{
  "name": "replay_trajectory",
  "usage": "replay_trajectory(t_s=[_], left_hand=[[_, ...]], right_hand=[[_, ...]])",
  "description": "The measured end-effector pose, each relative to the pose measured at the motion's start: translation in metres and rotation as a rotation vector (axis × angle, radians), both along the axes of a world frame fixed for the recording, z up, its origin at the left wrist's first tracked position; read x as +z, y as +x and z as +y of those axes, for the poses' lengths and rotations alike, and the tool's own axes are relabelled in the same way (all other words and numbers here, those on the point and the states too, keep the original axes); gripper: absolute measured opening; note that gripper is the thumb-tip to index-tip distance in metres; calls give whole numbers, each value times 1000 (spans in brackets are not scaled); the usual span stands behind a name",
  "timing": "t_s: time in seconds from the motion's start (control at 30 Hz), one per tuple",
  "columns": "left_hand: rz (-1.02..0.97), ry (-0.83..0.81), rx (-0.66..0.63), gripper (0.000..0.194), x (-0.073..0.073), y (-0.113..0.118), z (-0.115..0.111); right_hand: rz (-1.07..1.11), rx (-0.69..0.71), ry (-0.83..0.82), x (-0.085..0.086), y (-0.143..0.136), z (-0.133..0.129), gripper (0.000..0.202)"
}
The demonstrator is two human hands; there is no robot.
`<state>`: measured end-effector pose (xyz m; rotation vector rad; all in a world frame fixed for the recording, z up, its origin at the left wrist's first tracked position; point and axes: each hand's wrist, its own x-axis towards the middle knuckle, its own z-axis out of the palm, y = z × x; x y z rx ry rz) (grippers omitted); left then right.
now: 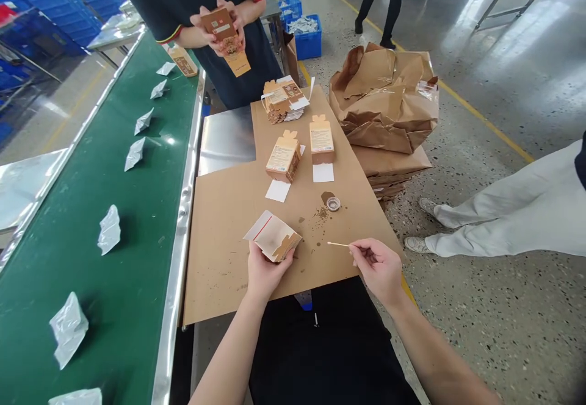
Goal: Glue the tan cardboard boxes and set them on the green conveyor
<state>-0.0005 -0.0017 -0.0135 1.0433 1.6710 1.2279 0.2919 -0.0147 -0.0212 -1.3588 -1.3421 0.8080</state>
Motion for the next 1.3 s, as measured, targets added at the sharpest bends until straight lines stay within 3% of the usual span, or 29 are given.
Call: replay_trajectory(t_s=[0.33, 0.57, 0.67, 0.83, 1.0, 1.13, 1.3], left_hand=[[63, 59, 113, 92, -11, 10, 7], [-18, 116, 99, 92, -12, 10, 10], [-134, 171, 225, 88, -6, -20, 8], [-281, 198, 412, 86, 13, -93, -15], [-355, 166, 509, 87, 29, -124, -43], [-277, 231, 590, 89, 27, -150, -56], [-49, 351, 799, 107, 14, -210, -71]], right_hand=[[-33, 10, 25, 8, 4, -16, 37], [-33, 5, 10, 11, 5, -24, 42], [-28, -42, 1, 9, 10, -24, 49], [-43, -61, -39, 4, 22, -19, 57], [-66, -44, -74, 3, 22, -6, 68], [-82, -17, -61, 7, 14, 2, 69], [-60, 7, -69, 7, 8, 8, 65]])
